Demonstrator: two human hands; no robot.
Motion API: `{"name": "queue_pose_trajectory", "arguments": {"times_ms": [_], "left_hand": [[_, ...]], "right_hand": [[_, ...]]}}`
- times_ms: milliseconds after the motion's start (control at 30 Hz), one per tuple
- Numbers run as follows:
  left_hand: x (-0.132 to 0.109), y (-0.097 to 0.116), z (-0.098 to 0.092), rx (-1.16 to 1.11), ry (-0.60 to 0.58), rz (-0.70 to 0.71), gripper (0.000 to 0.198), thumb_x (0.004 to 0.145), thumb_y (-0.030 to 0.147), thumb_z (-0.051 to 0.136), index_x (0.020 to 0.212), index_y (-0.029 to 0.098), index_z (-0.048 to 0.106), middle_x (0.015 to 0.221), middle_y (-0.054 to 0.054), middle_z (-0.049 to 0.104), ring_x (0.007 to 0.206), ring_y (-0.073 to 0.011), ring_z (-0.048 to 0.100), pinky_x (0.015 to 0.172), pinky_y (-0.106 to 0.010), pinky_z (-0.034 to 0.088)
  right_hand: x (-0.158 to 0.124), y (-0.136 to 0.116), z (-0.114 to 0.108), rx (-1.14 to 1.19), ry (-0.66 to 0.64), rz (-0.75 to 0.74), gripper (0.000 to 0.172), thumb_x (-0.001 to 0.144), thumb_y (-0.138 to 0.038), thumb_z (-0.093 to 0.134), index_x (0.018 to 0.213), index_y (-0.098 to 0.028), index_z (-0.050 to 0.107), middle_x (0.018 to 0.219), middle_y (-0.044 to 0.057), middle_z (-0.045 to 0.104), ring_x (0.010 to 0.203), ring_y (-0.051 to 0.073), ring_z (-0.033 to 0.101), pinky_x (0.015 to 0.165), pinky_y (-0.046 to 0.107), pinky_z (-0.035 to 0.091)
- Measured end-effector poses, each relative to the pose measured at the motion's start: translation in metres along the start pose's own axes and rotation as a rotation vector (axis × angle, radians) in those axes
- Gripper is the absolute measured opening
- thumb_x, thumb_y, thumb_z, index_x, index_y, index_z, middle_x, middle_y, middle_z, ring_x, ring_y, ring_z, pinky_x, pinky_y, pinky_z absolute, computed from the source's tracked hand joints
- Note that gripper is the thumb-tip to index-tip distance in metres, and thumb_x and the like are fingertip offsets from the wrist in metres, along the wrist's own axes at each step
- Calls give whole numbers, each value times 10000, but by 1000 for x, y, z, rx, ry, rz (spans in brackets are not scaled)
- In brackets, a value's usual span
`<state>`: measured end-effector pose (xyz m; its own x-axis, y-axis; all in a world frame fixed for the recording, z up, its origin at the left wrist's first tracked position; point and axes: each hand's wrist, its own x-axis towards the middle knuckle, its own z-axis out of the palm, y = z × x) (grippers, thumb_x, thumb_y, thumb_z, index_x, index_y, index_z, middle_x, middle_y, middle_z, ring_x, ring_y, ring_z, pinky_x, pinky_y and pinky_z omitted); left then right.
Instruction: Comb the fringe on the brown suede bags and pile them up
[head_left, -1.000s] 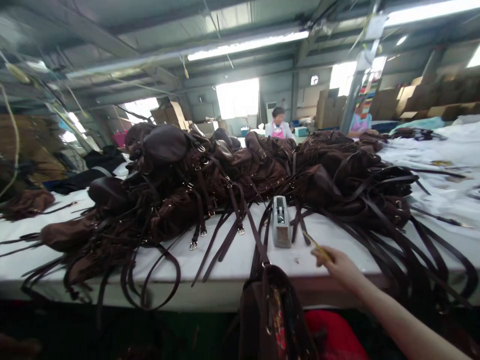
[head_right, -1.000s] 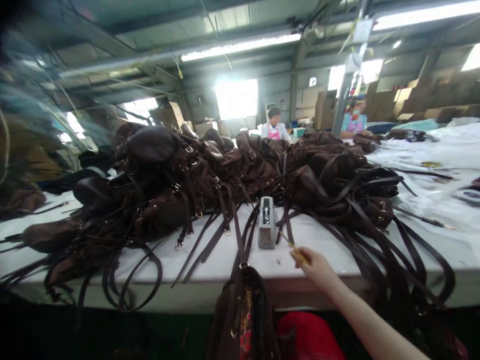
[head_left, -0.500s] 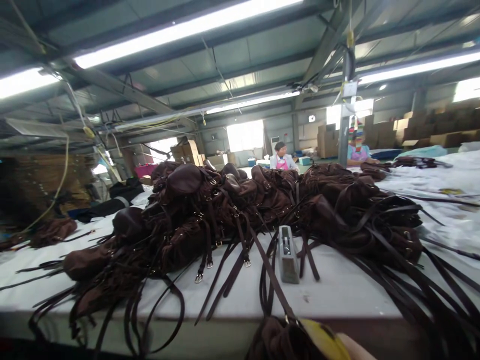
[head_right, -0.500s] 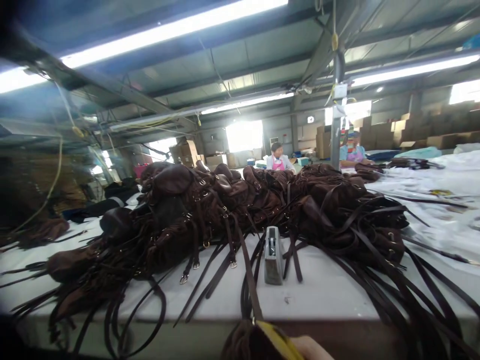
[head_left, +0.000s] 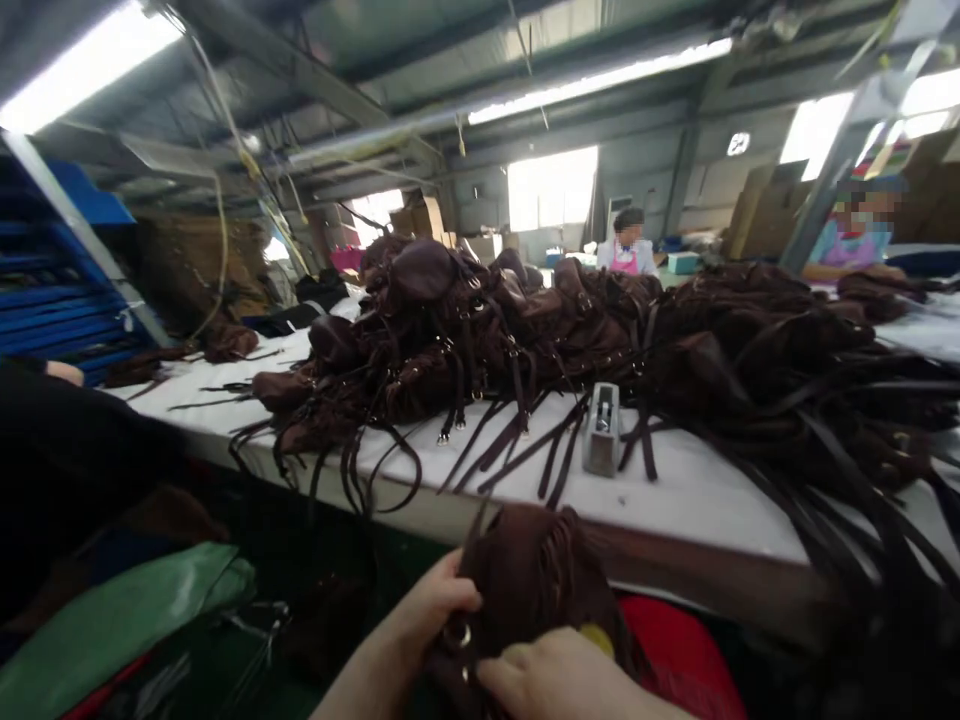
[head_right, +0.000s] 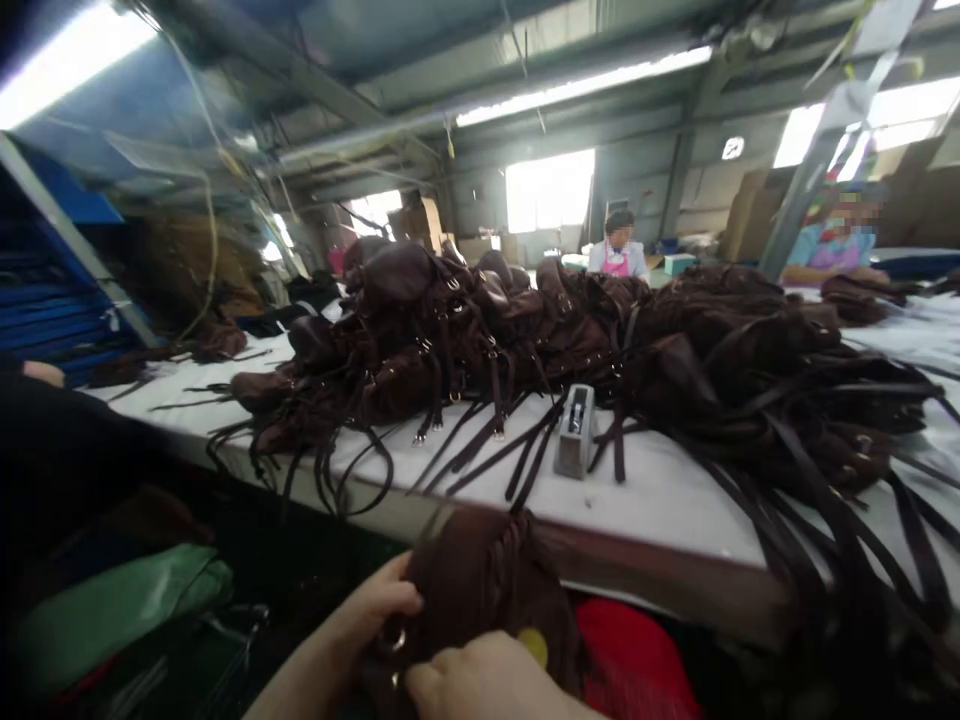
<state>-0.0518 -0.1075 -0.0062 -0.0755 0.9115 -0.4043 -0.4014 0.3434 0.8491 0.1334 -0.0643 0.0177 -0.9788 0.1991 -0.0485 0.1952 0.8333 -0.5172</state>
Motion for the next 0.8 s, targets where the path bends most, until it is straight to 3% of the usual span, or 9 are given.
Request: {"name": "queue_pose_trajectory", "arguments": {"times_ms": [67, 133, 233, 333, 500, 667, 800], "left_hand": [[-16, 3, -15, -66, 127, 43, 342, 470, 55, 602, 790, 154, 672, 628, 8, 659, 565, -139, 583, 528, -211, 411], [-30, 9, -31, -128, 242, 111, 308, 465, 75, 662, 762, 156, 666, 626, 2, 673, 552, -154, 597, 543, -236, 450], [-41, 19, -46, -164, 376, 229, 268, 443, 97, 739, 695, 136, 656, 621, -14, 680, 529, -152, 600, 521, -230, 461], [-36, 22, -49, -117, 375, 197, 222, 485, 115, 778, 656, 123, 636, 633, -16, 677, 551, -141, 611, 536, -216, 478], [-8, 8, -37, -65, 317, 52, 307, 557, 93, 738, 848, 138, 651, 732, -22, 706, 621, -155, 652, 577, -231, 520], [7, 5, -31, -98, 367, 57, 384, 568, 85, 708, 939, 143, 627, 784, -35, 723, 669, -190, 684, 627, -276, 556], [8, 17, -29, -79, 405, 65, 422, 574, 85, 702, 983, 151, 620, 779, -34, 727, 659, -197, 688, 607, -277, 561]], "right_hand": [[-5, -7, -7, -8, -19, -112, 374, 795, -382, 535, 1134, -243, 610, 930, 47, 702, 747, 211, 652, 603, 276, 446], [-11, -8, -19, 5, 10, -128, 443, 756, -428, 578, 1157, -240, 597, 946, 41, 696, 766, 210, 643, 626, 274, 435], [-17, 1, -28, 17, 24, -54, 335, 737, -341, 588, 1045, -222, 646, 917, 53, 698, 765, 208, 630, 631, 272, 413], [-18, 17, -21, 66, 37, -1, 291, 732, -296, 593, 1006, -231, 666, 928, 50, 704, 815, 211, 628, 658, 267, 408], [-23, 47, 0, 197, 19, 132, 275, 699, -213, 591, 956, -241, 688, 879, 14, 708, 774, 183, 631, 658, 243, 404], [-32, 75, 9, 222, 147, 256, 428, 650, -101, 544, 1034, -224, 688, 973, 37, 675, 855, 185, 610, 768, 262, 428], [-40, 90, 10, 286, 243, 316, 365, 673, -86, 540, 986, -199, 691, 960, 40, 677, 867, 176, 607, 788, 260, 438]]}}
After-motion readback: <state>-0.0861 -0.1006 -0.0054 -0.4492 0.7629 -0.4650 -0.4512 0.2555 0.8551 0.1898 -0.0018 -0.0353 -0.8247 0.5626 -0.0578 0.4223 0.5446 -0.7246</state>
